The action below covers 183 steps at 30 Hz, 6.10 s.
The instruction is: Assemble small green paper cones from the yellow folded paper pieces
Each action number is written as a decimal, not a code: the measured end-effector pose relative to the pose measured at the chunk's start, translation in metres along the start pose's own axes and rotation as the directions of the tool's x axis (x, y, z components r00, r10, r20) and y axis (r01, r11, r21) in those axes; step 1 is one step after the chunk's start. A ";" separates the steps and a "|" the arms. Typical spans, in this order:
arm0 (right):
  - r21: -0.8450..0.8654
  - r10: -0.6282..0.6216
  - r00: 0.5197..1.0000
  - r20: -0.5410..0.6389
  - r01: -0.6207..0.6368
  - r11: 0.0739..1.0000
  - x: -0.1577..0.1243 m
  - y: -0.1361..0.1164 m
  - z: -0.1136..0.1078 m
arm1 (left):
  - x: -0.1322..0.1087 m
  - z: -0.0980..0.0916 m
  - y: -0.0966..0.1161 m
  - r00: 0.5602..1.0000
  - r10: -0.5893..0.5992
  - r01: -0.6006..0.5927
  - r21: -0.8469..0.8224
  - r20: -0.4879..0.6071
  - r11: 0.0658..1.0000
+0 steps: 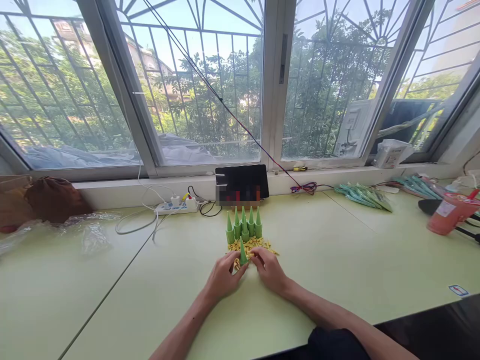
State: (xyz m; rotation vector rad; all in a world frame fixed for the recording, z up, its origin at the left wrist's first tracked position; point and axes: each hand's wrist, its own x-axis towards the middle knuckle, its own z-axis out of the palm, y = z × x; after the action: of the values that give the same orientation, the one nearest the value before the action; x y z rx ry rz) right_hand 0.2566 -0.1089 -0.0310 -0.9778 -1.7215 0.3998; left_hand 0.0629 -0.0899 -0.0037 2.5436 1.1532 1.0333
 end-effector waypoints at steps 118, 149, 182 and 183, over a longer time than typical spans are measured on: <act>0.023 -0.011 1.000 0.004 0.011 1.000 0.002 0.004 0.002 | 0.003 -0.003 0.000 1.000 0.026 -0.025 -0.162 0.005 0.986; 0.027 0.035 0.997 0.066 -0.037 0.999 0.000 0.003 0.004 | 0.003 -0.003 0.005 1.000 -0.020 0.025 -0.273 0.019 0.962; -0.003 0.017 0.991 0.130 -0.017 1.000 0.001 0.001 0.001 | 0.003 -0.005 0.006 0.996 -0.028 0.050 -0.293 0.081 0.955; -0.008 0.016 0.991 0.133 -0.015 1.000 0.001 0.001 0.002 | 0.003 -0.005 0.006 0.996 -0.028 0.051 -0.290 0.084 0.956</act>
State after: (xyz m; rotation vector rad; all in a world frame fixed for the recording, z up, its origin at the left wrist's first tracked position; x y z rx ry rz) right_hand 0.2556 -0.1070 -0.0316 -0.9885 -1.8372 0.4789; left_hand 0.0645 -0.0923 0.0036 2.2992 0.9470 1.0001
